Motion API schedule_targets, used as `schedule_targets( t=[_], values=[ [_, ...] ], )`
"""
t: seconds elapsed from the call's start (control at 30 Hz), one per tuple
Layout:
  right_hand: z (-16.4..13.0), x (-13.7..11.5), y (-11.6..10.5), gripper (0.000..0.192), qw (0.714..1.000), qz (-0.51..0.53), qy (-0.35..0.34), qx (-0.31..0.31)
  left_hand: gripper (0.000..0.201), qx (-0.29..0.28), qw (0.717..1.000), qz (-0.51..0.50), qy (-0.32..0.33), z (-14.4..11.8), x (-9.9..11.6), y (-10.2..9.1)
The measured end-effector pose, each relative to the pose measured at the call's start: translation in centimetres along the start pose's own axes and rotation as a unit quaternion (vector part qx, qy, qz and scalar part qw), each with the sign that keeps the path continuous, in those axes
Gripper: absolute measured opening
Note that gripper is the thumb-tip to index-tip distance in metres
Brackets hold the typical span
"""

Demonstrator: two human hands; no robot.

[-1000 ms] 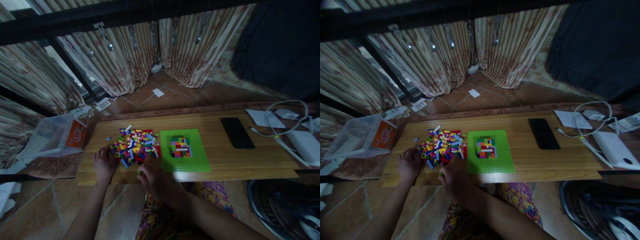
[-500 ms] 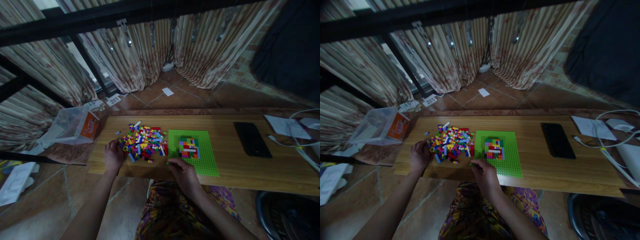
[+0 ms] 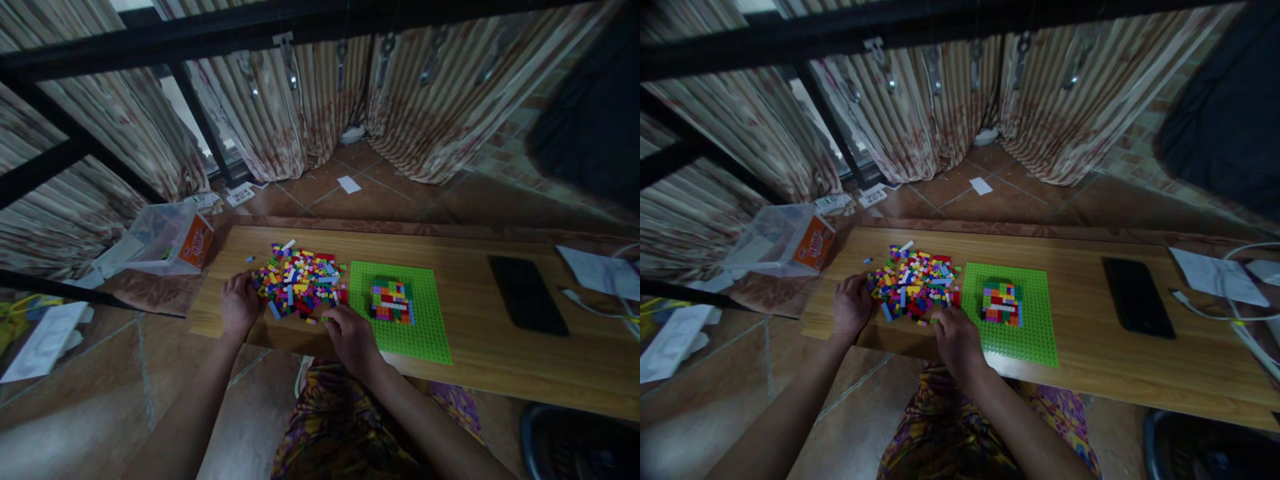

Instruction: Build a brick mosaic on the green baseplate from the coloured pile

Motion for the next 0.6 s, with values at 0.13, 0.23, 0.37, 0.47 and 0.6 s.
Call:
schedule_targets(
  t=[0.13,0.23,0.37,0.47,0.6],
  values=[
    [-0.1,0.3,0.0,0.016,1.0,-0.019,0.006,-0.009,0.028,-0.001,1.0,-0.006,-0.011,-0.1,-0.1,0.1],
    [-0.1,0.0,0.3,0.019,0.999,-0.035,-0.008,-0.019,0.028,-0.002,1.0,-0.006,-0.017,-0.1,-0.1,0.1],
    [0.0,-0.6,0.4,0.02,0.999,-0.027,-0.01,-0.023,0.029,-0.006,1.0,-0.01,-0.022,-0.2,0.0,0.1],
    [-0.4,-0.5,-0.5,0.018,1.0,-0.005,-0.006,-0.028,0.029,-0.01,1.0,-0.009,-0.027,-0.2,0.0,0.1],
    [-2.0,1.1,-3.3,0.019,1.0,0.028,0.005,-0.012,0.03,-0.009,1.0,-0.001,-0.023,-0.1,0.0,0.0]
  ],
)
Point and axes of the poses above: each hand's wrist, its own z-axis towards the middle knuckle, its own y-axis out of the palm, x = y × z, the point moved 6 cm from there along z, towards the middle knuckle, and after that the axes turned 14 degrees about y, right-handed, at the moved point
